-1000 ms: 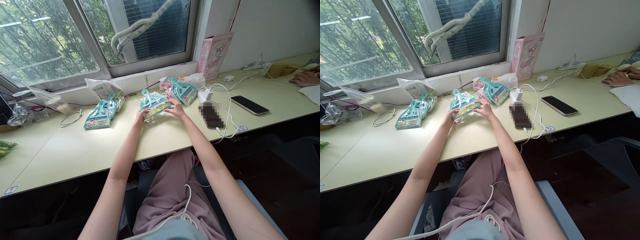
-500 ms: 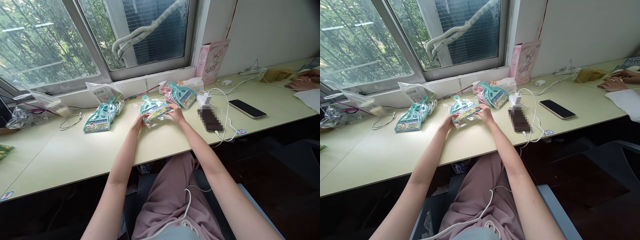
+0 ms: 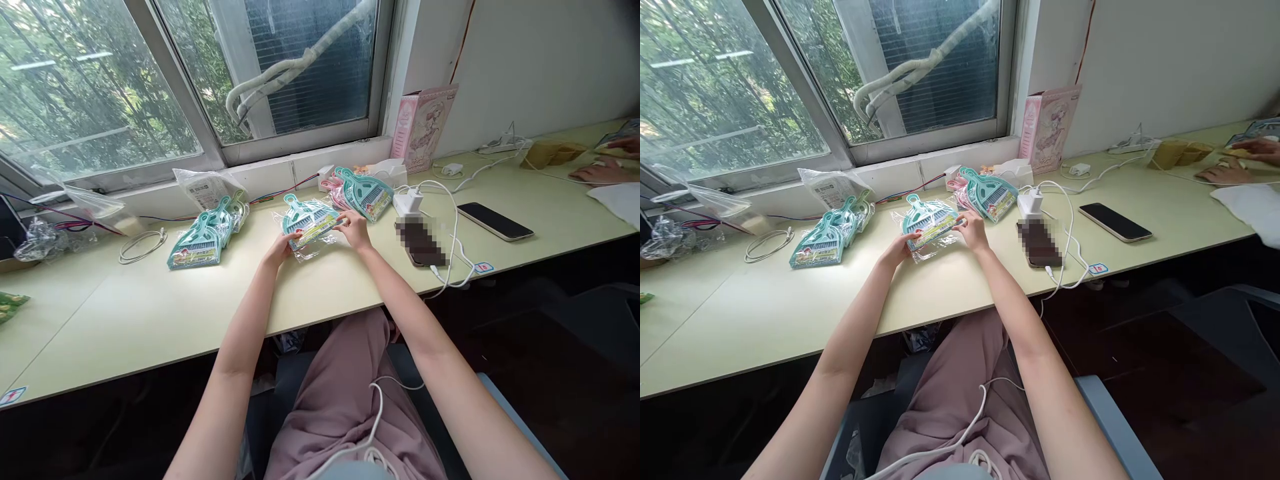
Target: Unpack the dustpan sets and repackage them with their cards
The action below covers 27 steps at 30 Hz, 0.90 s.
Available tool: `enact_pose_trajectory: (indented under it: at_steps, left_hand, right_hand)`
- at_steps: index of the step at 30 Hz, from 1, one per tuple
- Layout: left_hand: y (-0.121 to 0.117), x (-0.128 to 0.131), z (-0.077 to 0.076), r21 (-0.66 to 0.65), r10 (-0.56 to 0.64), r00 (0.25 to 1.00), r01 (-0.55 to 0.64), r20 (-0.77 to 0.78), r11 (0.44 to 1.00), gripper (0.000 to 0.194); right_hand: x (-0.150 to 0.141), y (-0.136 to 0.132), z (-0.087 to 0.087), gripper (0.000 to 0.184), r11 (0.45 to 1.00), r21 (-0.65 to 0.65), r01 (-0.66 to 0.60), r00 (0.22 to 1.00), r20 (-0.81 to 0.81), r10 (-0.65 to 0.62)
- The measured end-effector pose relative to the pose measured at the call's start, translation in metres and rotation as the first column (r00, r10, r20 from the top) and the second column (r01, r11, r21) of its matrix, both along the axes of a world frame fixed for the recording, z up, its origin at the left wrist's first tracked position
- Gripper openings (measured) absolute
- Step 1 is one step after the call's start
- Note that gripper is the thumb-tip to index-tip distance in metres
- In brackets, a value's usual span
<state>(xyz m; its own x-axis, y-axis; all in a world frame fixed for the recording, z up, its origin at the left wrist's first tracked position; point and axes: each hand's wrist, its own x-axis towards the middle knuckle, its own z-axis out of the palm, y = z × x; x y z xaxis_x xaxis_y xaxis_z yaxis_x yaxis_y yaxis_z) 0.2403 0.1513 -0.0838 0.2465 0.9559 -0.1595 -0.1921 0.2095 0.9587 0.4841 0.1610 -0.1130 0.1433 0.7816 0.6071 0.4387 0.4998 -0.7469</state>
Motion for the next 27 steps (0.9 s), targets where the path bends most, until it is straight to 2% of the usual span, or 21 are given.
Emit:
enact_pose_trajectory:
  at_steps: [7, 12, 14, 16, 21, 27]
  left_hand:
    - [0.006, -0.009, -0.003, -0.003, 0.042, 0.999, -0.042, 0.0, 0.999, 0.031]
    - [0.009, -0.013, -0.006, 0.016, -0.001, 1.0, 0.001, 0.015, 1.0, 0.041]
    - [0.01, -0.014, -0.007, 0.021, -0.011, 0.999, 0.01, 0.032, 1.0, 0.042]
    - [0.011, -0.015, -0.007, 0.008, -0.023, 0.999, 0.023, 0.04, 1.0, 0.04]
    - [0.012, -0.015, -0.007, -0.009, -0.028, 0.999, 0.029, 0.044, 1.0, 0.034]
    - [0.013, -0.012, -0.009, -0.011, -0.066, 0.996, 0.066, 0.063, 0.998, 0.032]
  right_hand:
    - [-0.001, 0.001, -0.004, 0.028, 0.997, -0.06, -0.05, 0.997, 0.05, 0.053]
    - [-0.001, 0.0, -0.004, 0.054, 0.988, -0.102, -0.114, 0.988, 0.09, 0.123]
    - [-0.001, -0.002, -0.002, 0.057, 0.979, -0.117, -0.167, 0.976, 0.118, 0.181]
    - [-0.001, -0.004, -0.001, 0.053, 0.978, -0.116, -0.171, 0.972, 0.14, 0.187]
    - [0.0, -0.009, 0.001, 0.034, 0.995, -0.09, -0.044, 0.981, 0.185, 0.06]
    - [0.001, -0.011, -0.001, 0.027, 0.994, -0.107, 0.035, 0.979, 0.205, -0.012]
